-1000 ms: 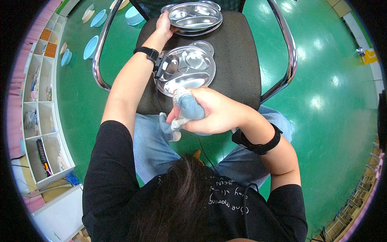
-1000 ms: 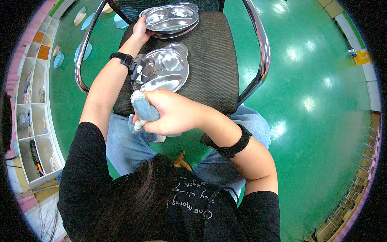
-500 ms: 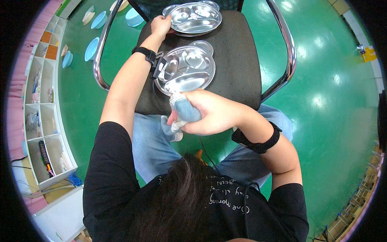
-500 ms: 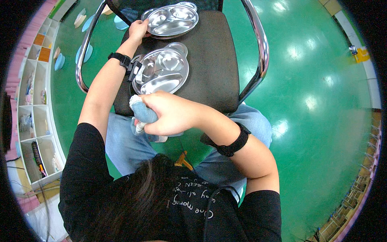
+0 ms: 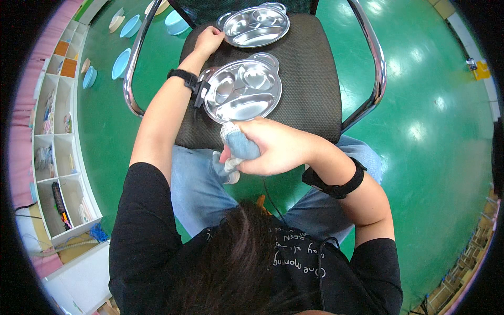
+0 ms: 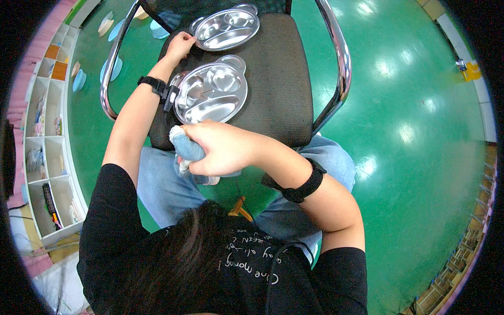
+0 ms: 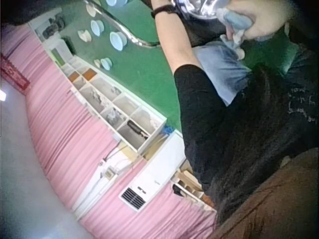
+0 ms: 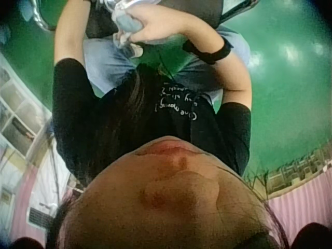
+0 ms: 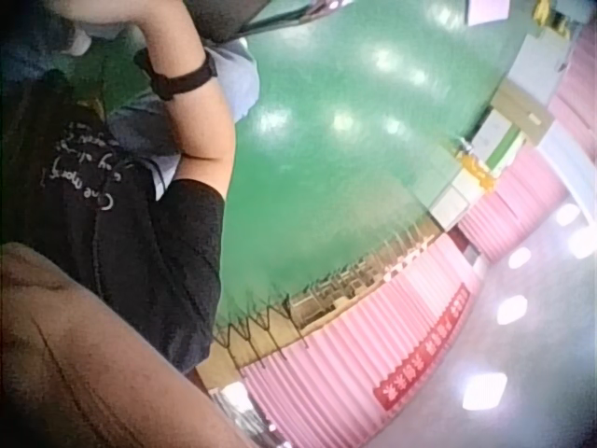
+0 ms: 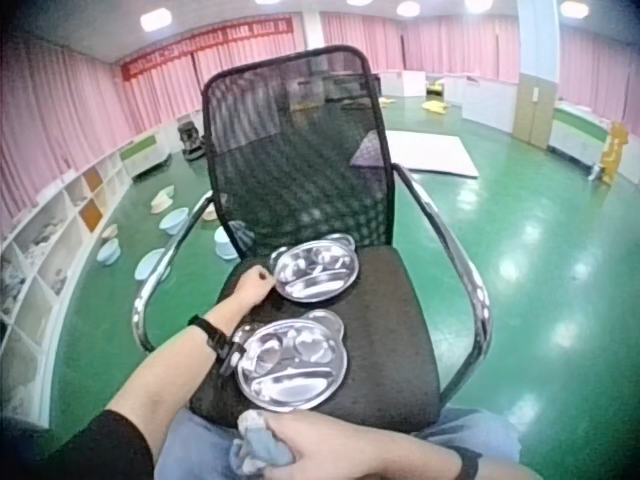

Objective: The person wipes a small metal bowl and a bear-shaped metal tray with a cloth while sitting, then walks to a counter to swap the bowl for the tray and continues wiping the tray.

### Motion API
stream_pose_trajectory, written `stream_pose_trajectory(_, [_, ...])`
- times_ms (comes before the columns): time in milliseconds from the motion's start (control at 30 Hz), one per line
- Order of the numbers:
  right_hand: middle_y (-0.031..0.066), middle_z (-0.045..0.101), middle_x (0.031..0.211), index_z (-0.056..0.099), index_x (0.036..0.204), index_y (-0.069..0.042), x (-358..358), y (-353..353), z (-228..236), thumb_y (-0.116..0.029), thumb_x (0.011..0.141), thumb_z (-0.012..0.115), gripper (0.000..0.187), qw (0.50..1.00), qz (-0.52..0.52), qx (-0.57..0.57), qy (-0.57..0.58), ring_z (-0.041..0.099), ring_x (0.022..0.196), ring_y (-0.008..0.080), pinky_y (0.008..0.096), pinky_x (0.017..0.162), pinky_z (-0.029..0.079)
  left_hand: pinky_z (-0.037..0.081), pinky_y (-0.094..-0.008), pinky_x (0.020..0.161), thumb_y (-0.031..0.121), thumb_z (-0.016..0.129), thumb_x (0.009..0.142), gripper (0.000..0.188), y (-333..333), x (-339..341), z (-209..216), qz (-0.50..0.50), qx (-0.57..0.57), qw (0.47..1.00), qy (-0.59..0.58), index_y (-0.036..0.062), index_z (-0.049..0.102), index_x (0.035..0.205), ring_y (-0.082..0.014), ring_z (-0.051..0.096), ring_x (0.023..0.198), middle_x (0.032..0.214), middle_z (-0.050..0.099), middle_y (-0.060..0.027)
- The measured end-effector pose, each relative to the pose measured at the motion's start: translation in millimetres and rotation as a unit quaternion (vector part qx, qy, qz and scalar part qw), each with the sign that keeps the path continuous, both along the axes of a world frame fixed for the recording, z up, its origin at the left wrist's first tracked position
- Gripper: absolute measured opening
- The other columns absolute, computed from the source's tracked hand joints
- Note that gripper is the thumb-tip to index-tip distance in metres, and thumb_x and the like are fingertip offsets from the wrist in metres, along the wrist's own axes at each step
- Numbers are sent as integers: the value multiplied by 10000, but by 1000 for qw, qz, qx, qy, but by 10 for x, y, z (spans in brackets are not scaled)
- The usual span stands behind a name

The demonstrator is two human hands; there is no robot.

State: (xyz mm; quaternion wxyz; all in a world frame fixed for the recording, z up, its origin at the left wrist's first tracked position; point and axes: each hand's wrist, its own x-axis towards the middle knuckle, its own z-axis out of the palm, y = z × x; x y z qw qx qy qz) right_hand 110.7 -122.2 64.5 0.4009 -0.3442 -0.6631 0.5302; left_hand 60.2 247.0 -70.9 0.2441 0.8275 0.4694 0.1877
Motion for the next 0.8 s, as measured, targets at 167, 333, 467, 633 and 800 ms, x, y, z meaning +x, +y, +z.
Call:
stream_pose_trajectory(167, [103,672,951,595,1006,-13,52,-30,-55,-34,712,652,299,999,-34,-15,-14,643,918,216,335,843,484,483,-307,559,263,637,836,254,-543,-209,285,-28,-119,992,-42,38,628,952,-150,605,684,835,656,-69])
stream_pose_trajectory(333, [148,674,876,592,944,-1,-27,22,-100,-98,703,630,262,999,-26,18,2,660,829,270,356,773,507,477,-266,726,214,647,838,265,-803,-928,378,-71,-110,990,-48,1,603,989,-119,582,792,852,629,-45])
stream_pose_trajectory(467, [128,681,904,588,947,8,-47,20,-121,-73,733,647,237,999,-32,2,-8,662,851,228,339,782,510,486,-292,684,299,733,771,438,-1294,-1133,472,-52,-36,996,66,-25,583,1023,-163,587,746,820,618,-86])
stream_pose_trajectory(633, [82,679,995,578,988,-15,75,132,-131,-15,759,660,243,996,-61,-55,30,634,940,151,309,857,496,491,-312,545,345,773,736,508,-1546,-1317,259,-4,-76,997,24,-20,527,989,-181,595,655,784,610,-113])
stream_pose_trajectory(800, [48,663,906,590,993,-26,241,198,-168,-75,743,682,270,968,-241,-65,19,621,837,117,280,773,507,511,-400,752,374,733,715,457,-1697,-1247,407,43,-59,988,133,-18,614,917,-336,664,888,924,670,-219])
